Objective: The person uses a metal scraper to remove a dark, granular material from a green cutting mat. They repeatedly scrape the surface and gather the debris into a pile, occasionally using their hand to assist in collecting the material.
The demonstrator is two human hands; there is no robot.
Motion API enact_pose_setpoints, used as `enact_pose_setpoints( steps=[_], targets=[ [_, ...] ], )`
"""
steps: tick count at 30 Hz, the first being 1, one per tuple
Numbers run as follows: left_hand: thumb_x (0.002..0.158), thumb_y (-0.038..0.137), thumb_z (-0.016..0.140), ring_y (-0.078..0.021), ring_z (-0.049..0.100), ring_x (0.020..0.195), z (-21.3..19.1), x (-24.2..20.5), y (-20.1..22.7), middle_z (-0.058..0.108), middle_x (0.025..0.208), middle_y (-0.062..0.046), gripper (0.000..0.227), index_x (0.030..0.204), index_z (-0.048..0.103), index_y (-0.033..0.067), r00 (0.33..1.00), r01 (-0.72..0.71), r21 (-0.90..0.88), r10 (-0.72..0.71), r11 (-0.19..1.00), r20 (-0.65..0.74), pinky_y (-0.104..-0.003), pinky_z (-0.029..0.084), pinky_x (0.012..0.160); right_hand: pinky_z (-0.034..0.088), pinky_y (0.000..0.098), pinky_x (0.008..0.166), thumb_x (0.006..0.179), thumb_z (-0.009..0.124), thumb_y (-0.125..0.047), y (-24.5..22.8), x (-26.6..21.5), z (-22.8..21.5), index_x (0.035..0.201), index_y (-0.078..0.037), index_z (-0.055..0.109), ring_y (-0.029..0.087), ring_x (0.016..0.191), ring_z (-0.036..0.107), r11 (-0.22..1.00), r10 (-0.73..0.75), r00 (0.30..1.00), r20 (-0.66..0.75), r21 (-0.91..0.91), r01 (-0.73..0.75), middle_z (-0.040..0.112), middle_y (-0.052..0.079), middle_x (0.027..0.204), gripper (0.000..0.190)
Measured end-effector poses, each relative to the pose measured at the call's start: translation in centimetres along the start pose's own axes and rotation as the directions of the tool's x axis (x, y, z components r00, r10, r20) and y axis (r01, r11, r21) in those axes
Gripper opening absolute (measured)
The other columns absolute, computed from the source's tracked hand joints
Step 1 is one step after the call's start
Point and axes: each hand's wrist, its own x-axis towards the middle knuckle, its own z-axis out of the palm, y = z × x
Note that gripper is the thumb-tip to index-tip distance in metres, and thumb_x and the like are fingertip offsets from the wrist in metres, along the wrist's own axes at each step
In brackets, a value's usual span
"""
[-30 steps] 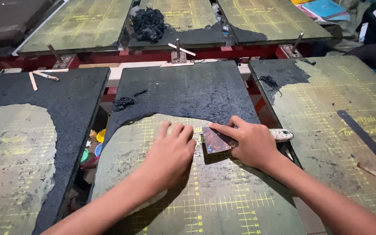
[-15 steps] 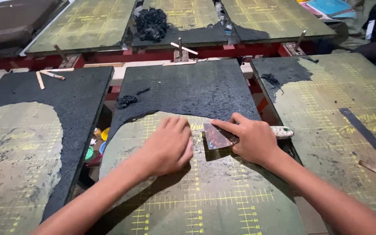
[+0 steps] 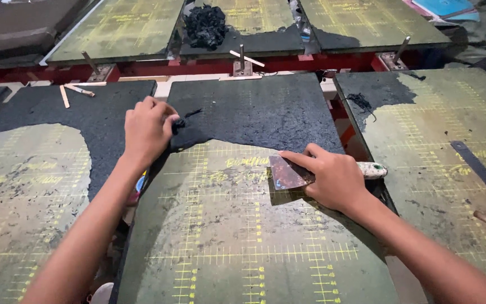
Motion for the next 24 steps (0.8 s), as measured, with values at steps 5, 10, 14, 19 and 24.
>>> enact_pose_setpoints(
  steps=[5,10,14,19,24],
  targets=[
    [0.093,0.032,0.078,-0.0224,0.066,0.097,0.9,-1.3,0.4,0.068,0.101,0.003,0.007,0.099,0.079,0.0289,0.989,-0.039,0.139,0.018,0.99,0.149,-0.041,0.051,0.086,0.058,0.0443,0.066,0.066,0.063,-0.014,-0.1,0.0,-0.1,0.131,-0.047,0.065,0.033,0.067,0.071,1.0,-0.008,1.0,-0.013,0.001,0.009,0.058,-0.006,0.089,0.073],
    [0.086,0.029,0.077,-0.0203,0.067,0.097,2.5,-1.3,-1.2,0.069,0.098,0.006,0.027,0.112,0.075,0.0348,0.98,-0.085,0.156,0.054,0.984,0.191,-0.039,0.05,0.088,0.058,0.0435,0.066,0.066,0.063,-0.013,0.0,0.0,0.0,0.132,-0.047,0.064,0.033,0.066,0.071,1.0,-0.01,1.0,-0.007,-0.013,0.009,0.059,-0.006,0.089,0.075],
    [0.088,0.017,0.075,-0.0228,0.072,0.085,1.1,-1.0,-0.9,0.072,0.085,0.007,0.034,0.121,0.072,0.0268,0.994,-0.065,-0.012,0.066,0.998,0.088,-0.039,0.05,0.086,0.058,0.0427,0.067,0.066,0.063,-0.014,0.0,0.0,0.0,0.135,-0.049,0.063,0.033,0.068,0.072,1.0,0.006,1.0,0.013,-0.029,-0.006,0.06,-0.007,0.09,0.077],
    [0.078,0.018,0.081,-0.0221,0.07,0.092,-0.8,-0.3,-0.6,0.074,0.083,0.007,0.041,0.116,0.072,0.0293,0.994,-0.097,0.003,0.097,0.995,0.047,-0.042,0.044,0.093,0.058,0.0429,0.067,0.068,0.063,-0.014,-0.3,-0.1,0.0,0.133,-0.049,0.064,0.033,0.068,0.072,1.0,0.013,1.0,-0.005,-0.019,-0.014,0.06,-0.007,0.09,0.074],
    [0.077,0.023,0.079,-0.0283,0.068,0.1,-4.7,1.3,2.0,0.076,0.1,-0.001,0.035,0.112,0.076,0.025,0.982,-0.152,-0.23,0.173,0.961,0.072,-0.042,0.049,0.088,0.057,0.0406,0.064,0.069,0.063,-0.015,-0.1,-0.3,0.4,0.133,-0.047,0.064,0.032,0.064,0.07,1.0,-0.005,1.0,-0.022,-0.029,0.004,0.059,-0.006,0.088,0.071]
  ],
)
